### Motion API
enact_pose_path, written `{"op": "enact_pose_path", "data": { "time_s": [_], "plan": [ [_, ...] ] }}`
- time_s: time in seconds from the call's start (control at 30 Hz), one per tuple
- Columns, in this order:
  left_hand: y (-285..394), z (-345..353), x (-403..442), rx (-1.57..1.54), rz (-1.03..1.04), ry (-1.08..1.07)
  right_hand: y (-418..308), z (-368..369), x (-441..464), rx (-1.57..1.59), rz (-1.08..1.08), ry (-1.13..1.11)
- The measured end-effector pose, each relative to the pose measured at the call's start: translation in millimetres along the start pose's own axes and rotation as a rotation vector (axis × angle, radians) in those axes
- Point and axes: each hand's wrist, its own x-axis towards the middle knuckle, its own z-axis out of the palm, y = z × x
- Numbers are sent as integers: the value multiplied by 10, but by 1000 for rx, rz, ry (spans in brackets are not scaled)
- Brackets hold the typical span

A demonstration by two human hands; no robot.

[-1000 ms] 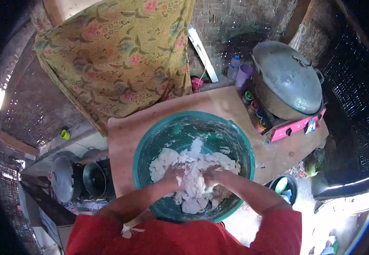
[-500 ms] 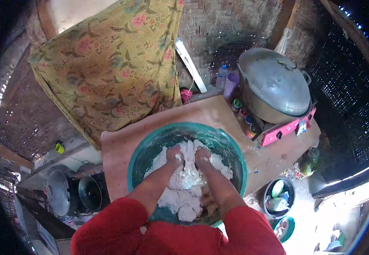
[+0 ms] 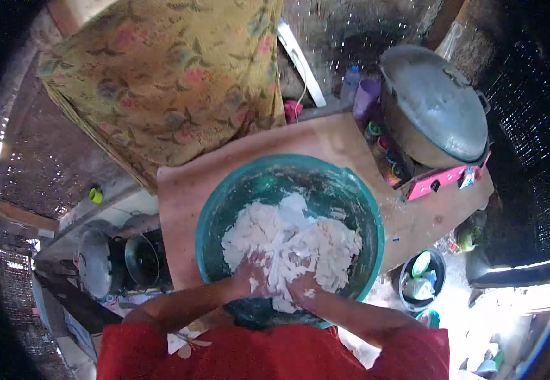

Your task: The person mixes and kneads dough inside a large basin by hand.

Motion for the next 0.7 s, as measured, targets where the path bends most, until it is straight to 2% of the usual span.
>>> {"op": "enact_pose_path", "data": {
  "time_s": [0.07, 0.13, 0.17, 0.23, 0.27, 0.33, 0.37, 0.4, 0.47, 0.5, 0.53, 0.57, 0.6, 0.63, 0.7],
  "plan": [
    [-15, -44, 177, 122, -276, 63, 136, -6, 268, -43, -8, -124],
    [-246, -85, 497, 86, -338, 47, 519, 849, 995, -54, 199, 67],
    [-388, -218, 707, 37, -357, 23, 721, 1128, 1425, -43, 200, 60],
    [-573, -595, 998, -148, -375, -51, 1076, 1294, 1914, -144, 245, 561],
    [-640, -671, 1080, -140, -365, -42, 1212, 1131, 1935, -149, 258, 568],
    [-725, -792, 1138, -266, -359, 281, 1394, 554, 1828, 37, 340, 546],
    [-831, -585, 1260, -246, -410, 400, 1444, 351, 1811, 66, 371, 550],
    [-926, -417, 1399, -233, -410, 427, 1528, 212, 1851, 85, 393, 584],
    [-944, -275, 1492, -325, -625, 566, 1673, 69, 1945, 128, 412, 649],
    [-877, -273, 1446, -336, -595, 639, 1707, 35, 1992, 140, 407, 725],
    [-845, -203, 1377, -323, -593, 673, 1814, 158, 2141, 158, 381, 831],
    [-973, -124, 1413, -558, -674, 557, 2259, 837, 2876, 207, 146, 1322],
    [-1105, 90, 1423, -799, -746, 402, 1874, 209, 2157, 240, 267, 932],
    [-1143, 43, 1358, -899, -686, 337, 1600, -35, 1680, 347, 211, 775],
    [-1012, -185, 1029, -857, -383, 265, 1161, -242, 845, 593, 76, 587]
  ]
}}
